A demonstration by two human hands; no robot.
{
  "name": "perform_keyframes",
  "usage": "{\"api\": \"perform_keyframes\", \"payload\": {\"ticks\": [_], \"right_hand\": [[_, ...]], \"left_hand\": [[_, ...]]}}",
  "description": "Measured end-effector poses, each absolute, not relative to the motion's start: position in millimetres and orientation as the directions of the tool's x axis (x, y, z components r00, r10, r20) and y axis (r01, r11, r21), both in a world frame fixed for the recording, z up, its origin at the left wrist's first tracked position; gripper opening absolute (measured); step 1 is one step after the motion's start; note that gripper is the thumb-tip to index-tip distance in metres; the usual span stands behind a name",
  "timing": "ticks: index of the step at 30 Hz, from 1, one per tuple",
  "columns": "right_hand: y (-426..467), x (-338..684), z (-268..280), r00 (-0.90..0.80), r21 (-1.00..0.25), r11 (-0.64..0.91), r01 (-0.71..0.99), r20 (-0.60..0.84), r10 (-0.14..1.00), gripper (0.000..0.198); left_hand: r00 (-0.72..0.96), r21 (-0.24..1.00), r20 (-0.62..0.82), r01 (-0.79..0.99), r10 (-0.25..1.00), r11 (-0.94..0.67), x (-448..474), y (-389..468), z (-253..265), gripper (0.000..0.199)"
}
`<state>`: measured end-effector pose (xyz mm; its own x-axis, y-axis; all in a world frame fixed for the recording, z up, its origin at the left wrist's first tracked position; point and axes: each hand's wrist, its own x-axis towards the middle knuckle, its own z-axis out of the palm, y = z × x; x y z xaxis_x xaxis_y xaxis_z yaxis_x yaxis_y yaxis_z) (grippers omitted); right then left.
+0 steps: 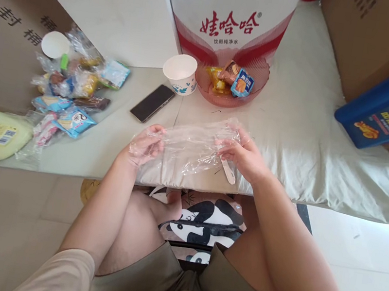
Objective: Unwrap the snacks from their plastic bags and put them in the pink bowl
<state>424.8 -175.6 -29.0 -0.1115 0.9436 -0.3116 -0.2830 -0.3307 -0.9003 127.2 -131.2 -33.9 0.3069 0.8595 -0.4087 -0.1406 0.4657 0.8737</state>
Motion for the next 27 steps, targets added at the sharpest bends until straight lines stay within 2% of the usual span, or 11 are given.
{"api": "perform_keyframes", "payload": {"ticks": [3, 6, 10, 14, 16, 20, 24, 27], "right_hand": [[-172, 425, -32, -0.064, -0.905, -0.325, -0.276, -0.320, 0.945, 0.047], [-170, 429, -35, 0.049, -0.935, -0.233, -0.266, -0.254, 0.966, 0.033], [-171, 434, -40, 0.152, -0.957, -0.207, -0.202, -0.240, 0.959, 0.034], [-172, 437, -44, 0.169, -0.986, -0.165, -0.020, -0.166, 0.971, 0.034], [-172, 437, -43, 0.186, -0.995, -0.103, 0.004, -0.101, 0.977, 0.036], [-170, 439, -37, 0.184, -0.995, -0.080, -0.066, -0.091, 0.979, 0.041], [-170, 443, -32, 0.179, -0.966, -0.081, -0.244, -0.127, 0.976, 0.040], [-169, 448, -34, 0.170, -0.948, -0.064, -0.311, -0.122, 0.978, 0.035]], "left_hand": [[0.317, 0.882, -0.420, -0.077, 0.850, 0.464, 127, -129, -36, 0.049], [0.196, 0.904, -0.396, -0.089, 0.897, 0.418, 128, -125, -38, 0.051], [0.057, 0.937, -0.327, -0.112, 0.943, 0.331, 130, -123, -38, 0.047], [0.115, 0.938, -0.329, -0.073, 0.937, 0.338, 130, -124, -36, 0.046], [0.132, 0.942, -0.330, -0.023, 0.934, 0.336, 131, -125, -37, 0.045], [0.108, 0.957, -0.287, 0.006, 0.952, 0.288, 131, -126, -40, 0.044], [0.034, 0.962, -0.217, -0.161, 0.975, 0.220, 127, -126, -37, 0.034], [0.035, 0.939, -0.190, -0.285, 0.981, 0.192, 124, -127, -32, 0.025]]}}
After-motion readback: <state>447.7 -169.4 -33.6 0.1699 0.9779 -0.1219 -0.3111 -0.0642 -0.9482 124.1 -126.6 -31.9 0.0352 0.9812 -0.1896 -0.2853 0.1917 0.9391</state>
